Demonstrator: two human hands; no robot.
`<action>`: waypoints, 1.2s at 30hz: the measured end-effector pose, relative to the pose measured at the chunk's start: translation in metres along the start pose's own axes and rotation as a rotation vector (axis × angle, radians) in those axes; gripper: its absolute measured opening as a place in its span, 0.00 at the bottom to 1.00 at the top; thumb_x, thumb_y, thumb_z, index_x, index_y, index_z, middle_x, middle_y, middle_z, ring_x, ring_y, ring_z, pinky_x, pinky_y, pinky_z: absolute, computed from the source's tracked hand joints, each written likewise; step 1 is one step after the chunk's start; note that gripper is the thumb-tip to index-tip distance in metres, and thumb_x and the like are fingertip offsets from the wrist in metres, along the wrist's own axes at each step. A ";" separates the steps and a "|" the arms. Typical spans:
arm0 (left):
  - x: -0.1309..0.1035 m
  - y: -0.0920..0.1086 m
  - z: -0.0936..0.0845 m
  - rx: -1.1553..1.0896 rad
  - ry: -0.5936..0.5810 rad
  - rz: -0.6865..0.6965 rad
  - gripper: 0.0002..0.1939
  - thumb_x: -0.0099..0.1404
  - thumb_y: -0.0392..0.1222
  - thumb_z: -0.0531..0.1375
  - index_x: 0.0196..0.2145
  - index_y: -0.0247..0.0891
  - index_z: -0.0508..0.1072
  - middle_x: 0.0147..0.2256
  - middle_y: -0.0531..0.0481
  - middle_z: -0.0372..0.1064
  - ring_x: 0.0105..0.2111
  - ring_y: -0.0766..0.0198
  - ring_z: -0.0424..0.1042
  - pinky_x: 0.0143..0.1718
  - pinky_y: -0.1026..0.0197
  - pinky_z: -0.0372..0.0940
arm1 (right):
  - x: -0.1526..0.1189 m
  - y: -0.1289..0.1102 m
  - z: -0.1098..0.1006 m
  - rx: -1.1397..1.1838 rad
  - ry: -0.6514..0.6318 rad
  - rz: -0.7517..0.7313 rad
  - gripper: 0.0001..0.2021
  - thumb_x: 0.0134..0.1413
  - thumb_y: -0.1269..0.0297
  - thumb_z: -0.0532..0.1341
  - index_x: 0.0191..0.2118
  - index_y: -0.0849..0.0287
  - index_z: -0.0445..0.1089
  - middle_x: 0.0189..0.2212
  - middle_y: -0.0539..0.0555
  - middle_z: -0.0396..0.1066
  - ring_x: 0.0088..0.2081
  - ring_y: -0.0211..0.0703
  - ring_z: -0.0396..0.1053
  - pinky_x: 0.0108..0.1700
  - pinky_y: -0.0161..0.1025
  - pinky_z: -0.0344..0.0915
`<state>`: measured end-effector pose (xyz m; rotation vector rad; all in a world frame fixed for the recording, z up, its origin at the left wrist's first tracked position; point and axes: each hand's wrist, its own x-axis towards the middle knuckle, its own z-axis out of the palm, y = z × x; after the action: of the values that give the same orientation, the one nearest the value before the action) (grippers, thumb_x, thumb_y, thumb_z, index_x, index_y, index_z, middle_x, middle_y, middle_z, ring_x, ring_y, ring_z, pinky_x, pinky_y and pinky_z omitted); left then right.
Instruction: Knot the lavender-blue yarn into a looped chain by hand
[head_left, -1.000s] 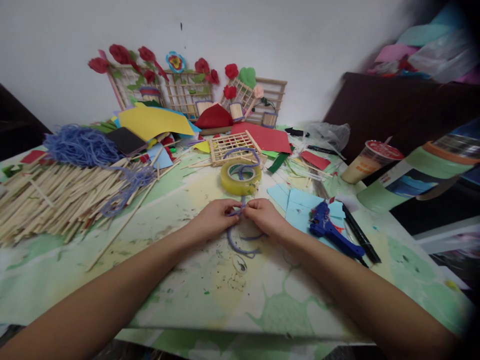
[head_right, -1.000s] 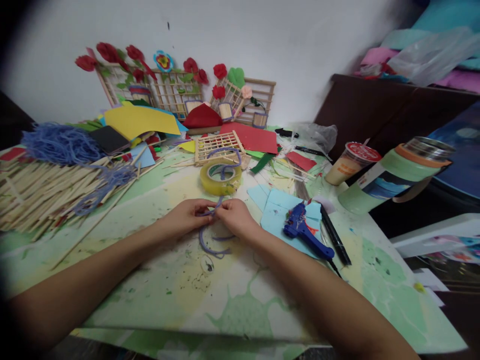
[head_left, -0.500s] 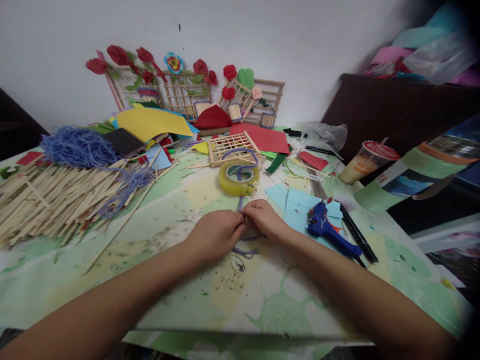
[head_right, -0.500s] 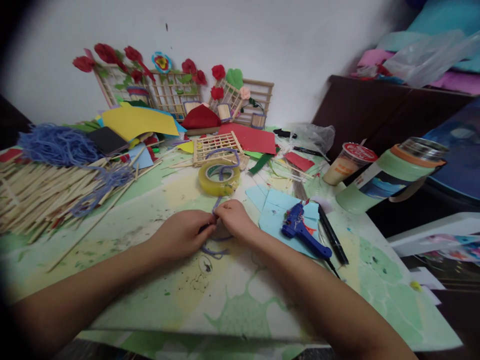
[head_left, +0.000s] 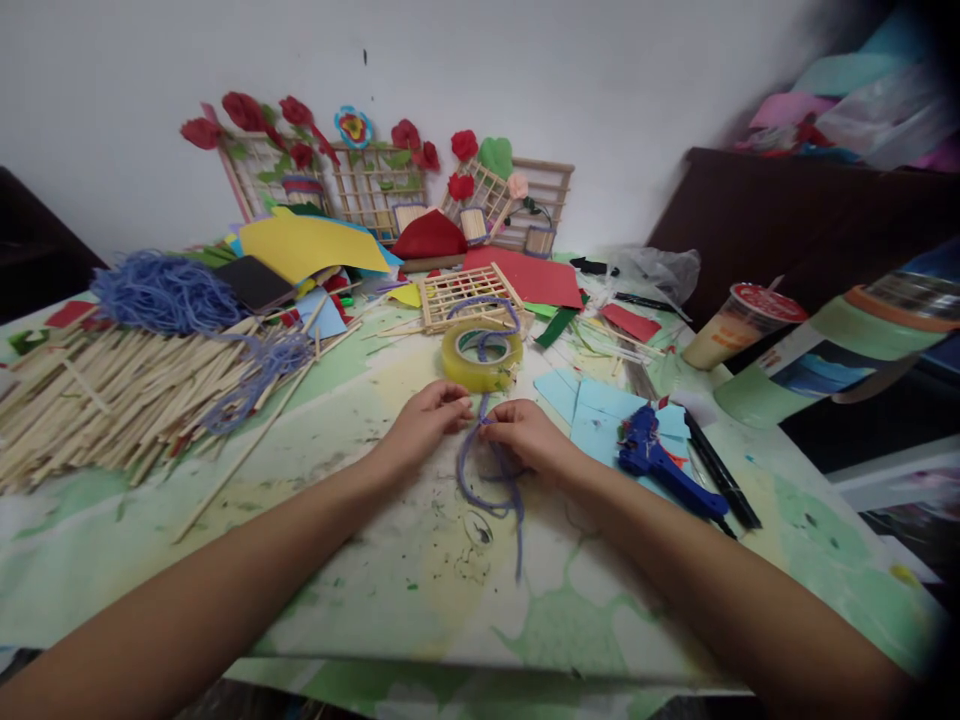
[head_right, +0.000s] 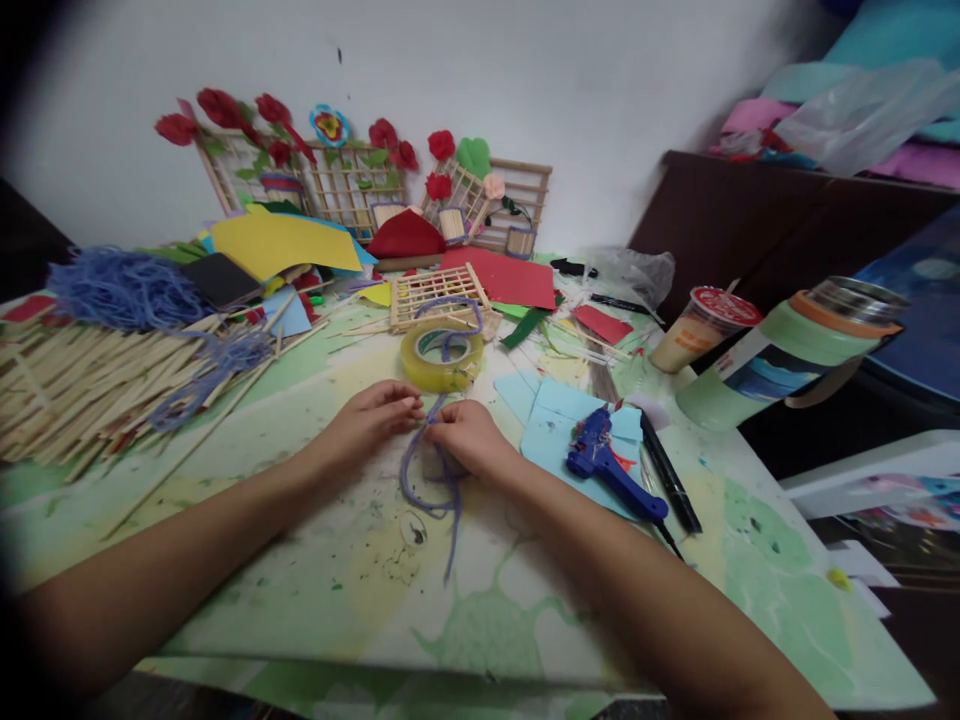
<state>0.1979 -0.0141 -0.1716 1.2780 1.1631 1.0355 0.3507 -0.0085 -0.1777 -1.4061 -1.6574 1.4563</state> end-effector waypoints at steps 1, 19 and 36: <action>0.003 -0.002 0.000 -0.109 -0.036 -0.093 0.10 0.54 0.40 0.59 0.35 0.34 0.67 0.32 0.49 0.67 0.32 0.66 0.67 0.37 0.62 0.61 | 0.000 0.000 0.001 0.004 -0.008 -0.011 0.06 0.40 0.65 0.57 0.20 0.60 0.59 0.11 0.42 0.47 0.15 0.28 0.44 0.18 0.32 0.40; -0.003 -0.003 0.001 -0.101 -0.239 -0.349 0.06 0.55 0.38 0.56 0.24 0.35 0.62 0.17 0.58 0.56 0.11 0.79 0.44 0.13 0.68 0.34 | -0.022 -0.018 0.002 -0.818 0.180 -0.259 0.11 0.51 0.59 0.53 0.25 0.60 0.66 0.21 0.53 0.66 0.23 0.37 0.58 0.24 0.35 0.46; -0.005 -0.004 0.002 -0.371 -0.270 -0.342 0.05 0.51 0.34 0.59 0.26 0.34 0.65 0.21 0.55 0.61 0.13 0.80 0.44 0.14 0.69 0.34 | -0.052 -0.028 0.022 -0.860 -0.079 -0.451 0.13 0.54 0.59 0.53 0.25 0.60 0.68 0.22 0.55 0.67 0.25 0.41 0.63 0.27 0.37 0.54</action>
<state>0.1984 -0.0191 -0.1755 0.8580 0.8922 0.7528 0.3381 -0.0617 -0.1453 -1.2153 -2.6035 0.5468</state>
